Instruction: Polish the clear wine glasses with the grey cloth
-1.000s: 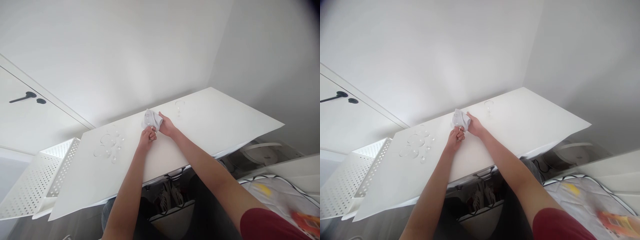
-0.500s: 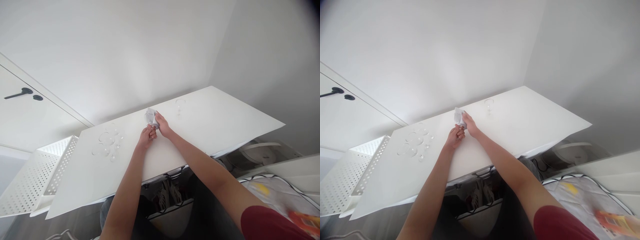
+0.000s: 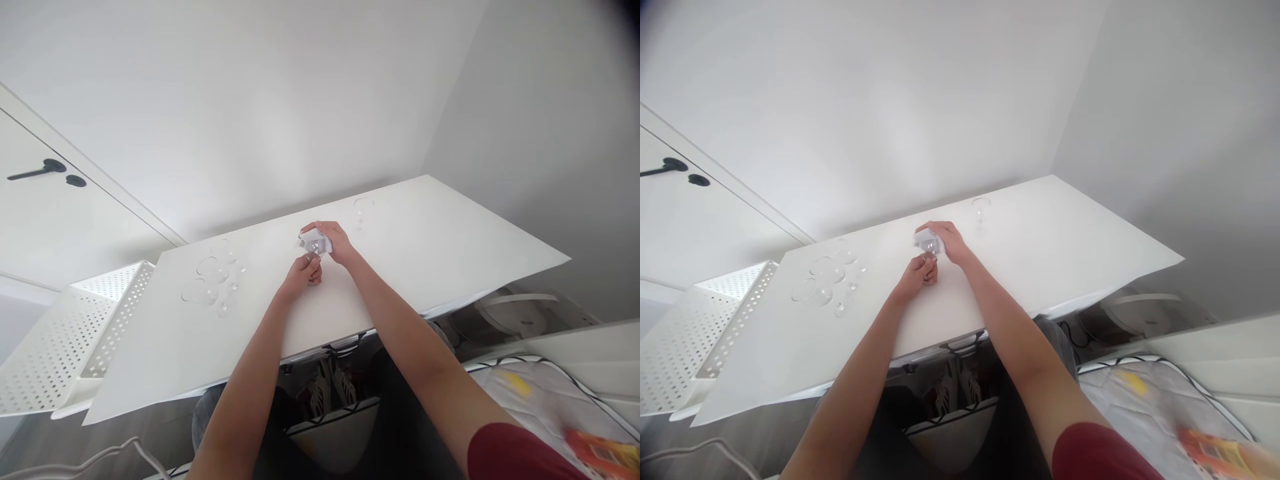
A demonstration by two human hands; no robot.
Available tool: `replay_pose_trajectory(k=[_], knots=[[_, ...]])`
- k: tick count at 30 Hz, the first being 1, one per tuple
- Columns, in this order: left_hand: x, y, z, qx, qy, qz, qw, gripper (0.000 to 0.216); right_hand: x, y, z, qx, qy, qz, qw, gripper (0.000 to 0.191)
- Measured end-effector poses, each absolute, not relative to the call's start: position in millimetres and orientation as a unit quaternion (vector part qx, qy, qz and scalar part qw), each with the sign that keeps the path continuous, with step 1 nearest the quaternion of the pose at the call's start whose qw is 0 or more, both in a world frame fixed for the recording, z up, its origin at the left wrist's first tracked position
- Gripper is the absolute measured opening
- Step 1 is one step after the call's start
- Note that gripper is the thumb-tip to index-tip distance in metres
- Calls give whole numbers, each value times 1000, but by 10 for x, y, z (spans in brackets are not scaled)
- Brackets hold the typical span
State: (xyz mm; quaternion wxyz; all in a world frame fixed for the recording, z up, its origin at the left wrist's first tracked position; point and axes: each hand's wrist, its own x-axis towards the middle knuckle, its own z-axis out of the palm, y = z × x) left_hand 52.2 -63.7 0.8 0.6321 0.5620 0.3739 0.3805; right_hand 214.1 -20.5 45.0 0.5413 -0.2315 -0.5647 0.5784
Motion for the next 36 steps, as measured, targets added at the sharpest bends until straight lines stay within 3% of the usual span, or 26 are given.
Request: replay_pose_trajectory(k=[5, 12, 16, 18, 23, 26, 28, 32, 36], knots=[[486, -636, 29, 579, 292, 356, 673, 52, 2120, -262, 533, -158, -459, 715, 503, 47], [495, -616, 63, 541, 303, 455, 639, 70, 1939, -246, 422, -195, -419, 770, 440, 73], [505, -565, 49, 484, 346, 500, 629, 70, 1803, -288, 340, -236, -436, 663, 561, 67], [508, -539, 24, 460, 377, 521, 613, 67, 1758, -326, 318, -258, -487, 598, 582, 61], [526, -530, -36, 480, 444, 546, 524, 31, 1709, -339, 277, -240, -733, 331, 543, 29], [531, -553, -37, 547, 482, 540, 421, 12, 1694, -296, 248, -256, -797, 189, 513, 29], [532, -562, -42, 587, 490, 518, 384, 10, 1694, -266, 233, -297, -798, 128, 508, 27], [551, -566, -80, 641, 500, 456, 361, 19, 1730, -231, 231, -402, -742, 101, 526, 22], [586, -578, -69, 650, 525, 441, 327, 22, 1800, -209, 263, -479, -650, 182, 561, 14]])
